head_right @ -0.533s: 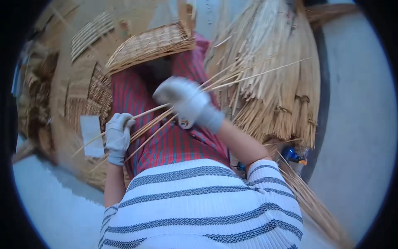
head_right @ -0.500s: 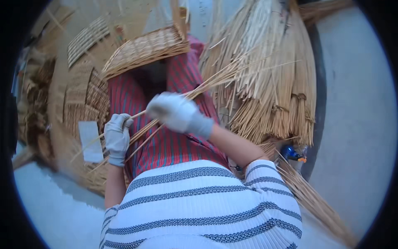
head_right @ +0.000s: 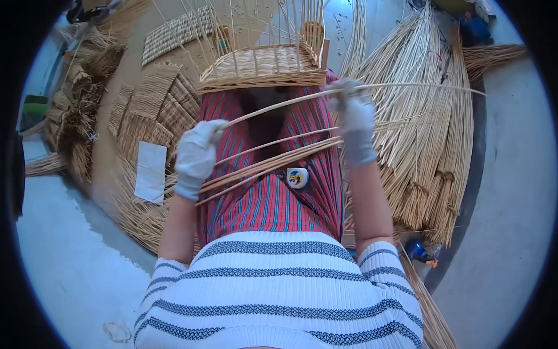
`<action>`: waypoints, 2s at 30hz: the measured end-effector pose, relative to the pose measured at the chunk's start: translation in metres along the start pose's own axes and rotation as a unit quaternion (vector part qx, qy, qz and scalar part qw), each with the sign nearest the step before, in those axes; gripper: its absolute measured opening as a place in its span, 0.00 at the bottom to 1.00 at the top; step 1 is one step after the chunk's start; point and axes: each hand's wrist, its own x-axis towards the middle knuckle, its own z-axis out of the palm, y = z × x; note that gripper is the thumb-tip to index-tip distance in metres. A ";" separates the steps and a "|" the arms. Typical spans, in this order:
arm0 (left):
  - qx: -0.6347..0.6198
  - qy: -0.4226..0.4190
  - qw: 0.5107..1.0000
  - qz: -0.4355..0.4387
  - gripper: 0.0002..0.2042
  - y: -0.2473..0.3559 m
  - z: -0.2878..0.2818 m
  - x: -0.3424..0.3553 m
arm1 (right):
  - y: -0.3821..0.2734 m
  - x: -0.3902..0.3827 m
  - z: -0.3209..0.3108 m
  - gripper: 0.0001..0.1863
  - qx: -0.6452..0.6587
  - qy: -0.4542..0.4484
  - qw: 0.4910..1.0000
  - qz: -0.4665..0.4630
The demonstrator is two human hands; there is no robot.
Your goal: The recorder is weaving a basket using thin bamboo or wooden strips.
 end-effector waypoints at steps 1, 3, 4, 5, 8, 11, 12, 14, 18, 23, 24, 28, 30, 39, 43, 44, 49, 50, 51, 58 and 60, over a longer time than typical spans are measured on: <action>0.003 -0.004 0.999 -0.037 0.07 -0.012 -0.008 -0.005 | -0.004 0.021 -0.019 0.11 0.112 0.065 0.991 0.021; -0.081 -0.051 0.990 -0.107 0.08 -0.021 -0.007 -0.011 | 0.001 0.051 -0.049 0.09 0.091 0.100 0.990 0.046; -0.120 -0.059 0.983 -0.129 0.08 -0.021 -0.005 -0.013 | 0.003 0.063 -0.057 0.09 0.102 0.108 0.988 0.052; -0.157 -0.099 0.964 -0.189 0.08 -0.017 0.001 -0.013 | 0.007 0.066 -0.060 0.09 0.113 0.132 0.982 0.074; -0.256 -0.113 0.939 -0.201 0.10 0.012 0.021 -0.010 | 0.014 0.041 -0.037 0.08 0.096 0.039 0.994 0.043; -0.111 -0.138 0.982 -0.062 0.15 0.045 0.033 -0.001 | 0.008 -0.012 -0.002 0.09 0.049 -0.089 0.987 0.125; -0.034 -0.082 0.995 0.037 0.24 0.056 0.035 0.001 | 0.007 -0.025 0.004 0.11 0.109 -0.116 0.972 0.172; 0.035 -0.063 0.989 0.130 0.40 0.074 0.043 0.004 | 0.002 -0.035 -0.003 0.12 0.128 -0.023 0.968 0.216; 0.038 -0.258 0.964 0.045 0.54 0.087 0.055 0.006 | -0.004 -0.022 -0.080 0.15 0.214 0.089 0.973 0.019; -0.053 -0.265 0.962 -0.052 0.46 0.069 0.070 0.009 | 0.015 -0.028 -0.194 0.14 -0.116 0.246 0.961 0.051; -0.009 -0.211 0.977 -0.027 0.46 0.066 0.074 0.010 | 0.025 -0.029 -0.209 0.14 -0.191 0.277 0.937 0.092; 0.133 -0.153 0.979 -0.025 0.24 0.055 0.082 0.029 | 0.068 -0.026 -0.259 0.14 -0.290 0.339 0.894 -0.023; 0.121 -0.136 0.982 -0.051 0.07 0.047 0.074 0.041 | 0.089 -0.021 -0.287 0.15 -0.273 0.336 0.901 -0.004; -0.145 -0.102 0.959 -0.220 0.06 0.008 0.032 0.053 | 0.184 0.042 -0.367 0.20 -0.413 0.307 0.841 0.167; -0.107 -0.068 0.987 -0.100 0.06 0.025 0.048 0.053 | 0.218 0.069 -0.380 0.22 -0.443 0.290 0.786 0.321; -0.106 -0.046 0.992 -0.050 0.08 0.029 0.052 0.054 | 0.220 0.074 -0.378 0.20 -0.524 0.325 0.742 0.263; -0.369 -0.142 0.891 -0.224 0.18 0.039 0.059 0.047 | 0.143 0.074 -0.301 0.17 -0.561 0.353 0.738 0.129; -0.359 -0.135 0.906 -0.180 0.19 0.038 0.063 0.044 | 0.113 0.063 -0.268 0.15 -0.467 0.251 0.841 0.108; -0.365 -0.129 0.910 -0.149 0.19 0.036 0.065 0.042 | 0.083 0.049 -0.231 0.13 -0.366 0.175 0.907 0.114; -0.167 -0.201 0.961 0.085 0.12 0.038 0.065 0.027 | -0.021 -0.086 -0.009 0.20 -0.354 -0.286 0.823 -0.341; -0.112 -0.227 0.962 0.104 0.09 0.043 0.062 0.022 | 0.004 -0.091 0.023 0.17 -0.421 -0.255 0.800 -0.343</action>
